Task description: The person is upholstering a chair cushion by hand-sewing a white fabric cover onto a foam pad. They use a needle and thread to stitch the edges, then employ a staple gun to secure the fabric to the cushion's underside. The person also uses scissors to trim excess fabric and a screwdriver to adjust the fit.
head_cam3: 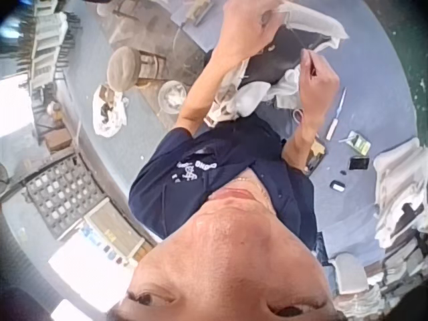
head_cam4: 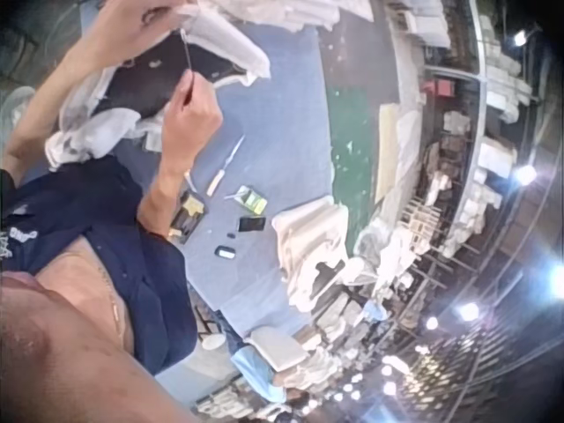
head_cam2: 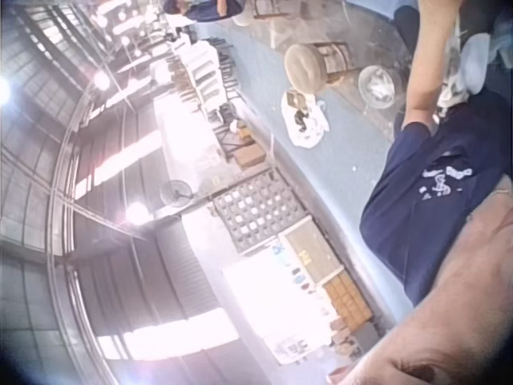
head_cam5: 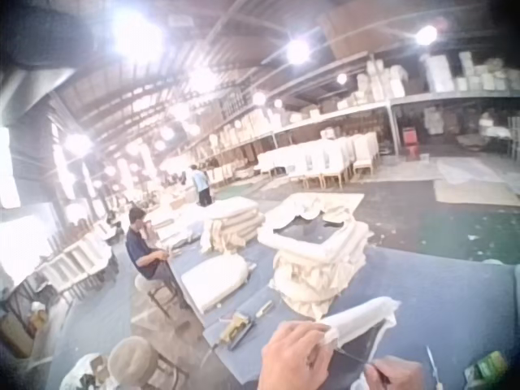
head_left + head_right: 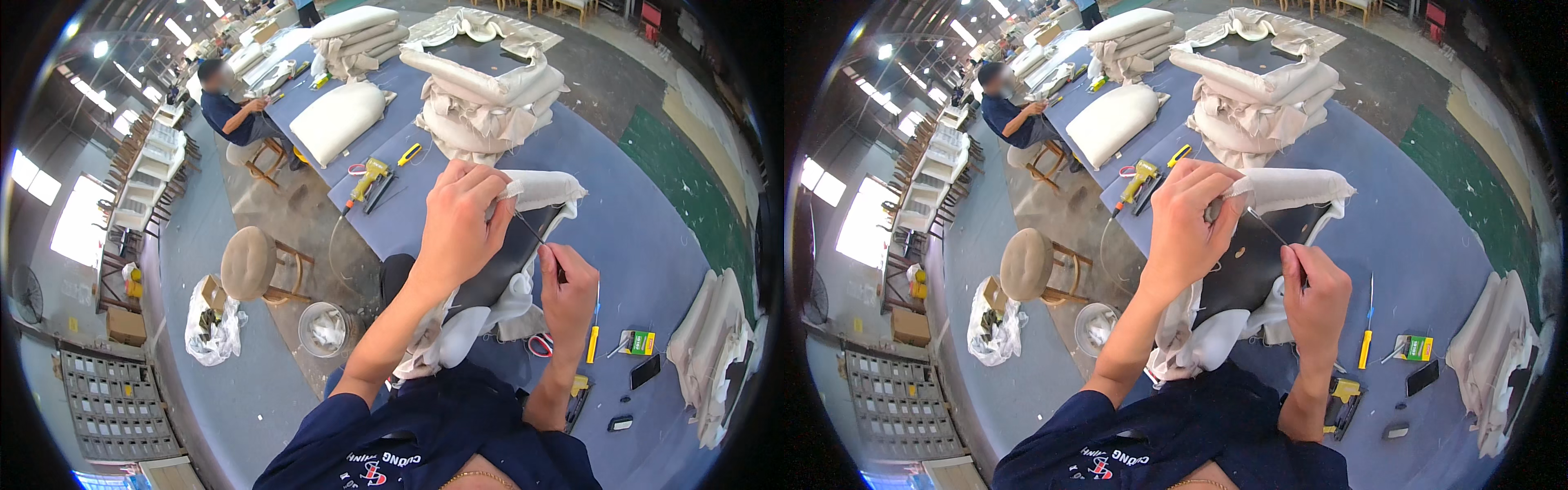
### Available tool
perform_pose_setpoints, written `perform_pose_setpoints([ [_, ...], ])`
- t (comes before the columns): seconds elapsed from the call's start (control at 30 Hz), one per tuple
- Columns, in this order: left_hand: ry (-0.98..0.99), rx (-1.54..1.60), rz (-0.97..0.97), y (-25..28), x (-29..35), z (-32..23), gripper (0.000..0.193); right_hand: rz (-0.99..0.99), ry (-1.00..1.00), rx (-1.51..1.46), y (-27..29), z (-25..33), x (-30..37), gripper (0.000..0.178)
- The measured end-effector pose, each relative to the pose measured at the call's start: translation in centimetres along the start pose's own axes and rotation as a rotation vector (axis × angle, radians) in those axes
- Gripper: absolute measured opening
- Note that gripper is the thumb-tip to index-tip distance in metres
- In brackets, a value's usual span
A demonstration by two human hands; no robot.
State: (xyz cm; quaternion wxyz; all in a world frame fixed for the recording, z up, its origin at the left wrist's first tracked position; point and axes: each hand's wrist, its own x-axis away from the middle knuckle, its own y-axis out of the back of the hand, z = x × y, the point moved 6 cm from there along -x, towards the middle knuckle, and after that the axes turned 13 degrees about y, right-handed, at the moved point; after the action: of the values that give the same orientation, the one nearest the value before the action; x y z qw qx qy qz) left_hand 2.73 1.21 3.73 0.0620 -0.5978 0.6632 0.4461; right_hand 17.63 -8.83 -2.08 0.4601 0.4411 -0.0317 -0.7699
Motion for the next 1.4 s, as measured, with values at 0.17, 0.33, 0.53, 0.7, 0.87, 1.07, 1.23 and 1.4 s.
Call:
perform_pose_setpoints([
  [0.17,0.040,0.068,0.030,0.2,0.4,-0.7,0.011,-0.018,-0.004,0.028,-0.4,0.1,0.3,0.014],
  [0.33,0.027,0.092,0.029,0.0,0.7,-0.3,0.013,0.016,-0.017,-0.038,-0.5,0.0,0.7,0.017],
  [0.53,-0.026,0.086,0.063,-0.1,1.0,-0.4,0.018,-0.037,-0.040,-0.101,-1.1,0.5,0.4,0.021],
  [0.7,-0.082,0.086,0.063,-0.1,1.4,-1.2,0.022,-0.068,-0.072,-0.066,-1.0,0.2,1.2,0.021],
  [0.87,-0.179,0.077,0.062,-0.4,1.8,-2.1,0.021,-0.138,-0.036,-0.010,-0.8,0.7,1.2,0.019],
  [1.07,-0.169,0.097,0.069,-0.5,1.9,-2.1,0.023,-0.183,0.020,0.031,-0.2,0.3,2.7,0.014],
  [1.23,-0.161,0.106,0.084,-0.5,2.1,-2.6,0.025,-0.212,0.068,0.028,-0.2,1.2,2.1,0.013],
  [1.4,-0.173,0.102,0.066,-0.5,2.4,-2.8,0.027,-0.233,0.037,-0.067,-0.6,0.1,1.7,0.014],
])
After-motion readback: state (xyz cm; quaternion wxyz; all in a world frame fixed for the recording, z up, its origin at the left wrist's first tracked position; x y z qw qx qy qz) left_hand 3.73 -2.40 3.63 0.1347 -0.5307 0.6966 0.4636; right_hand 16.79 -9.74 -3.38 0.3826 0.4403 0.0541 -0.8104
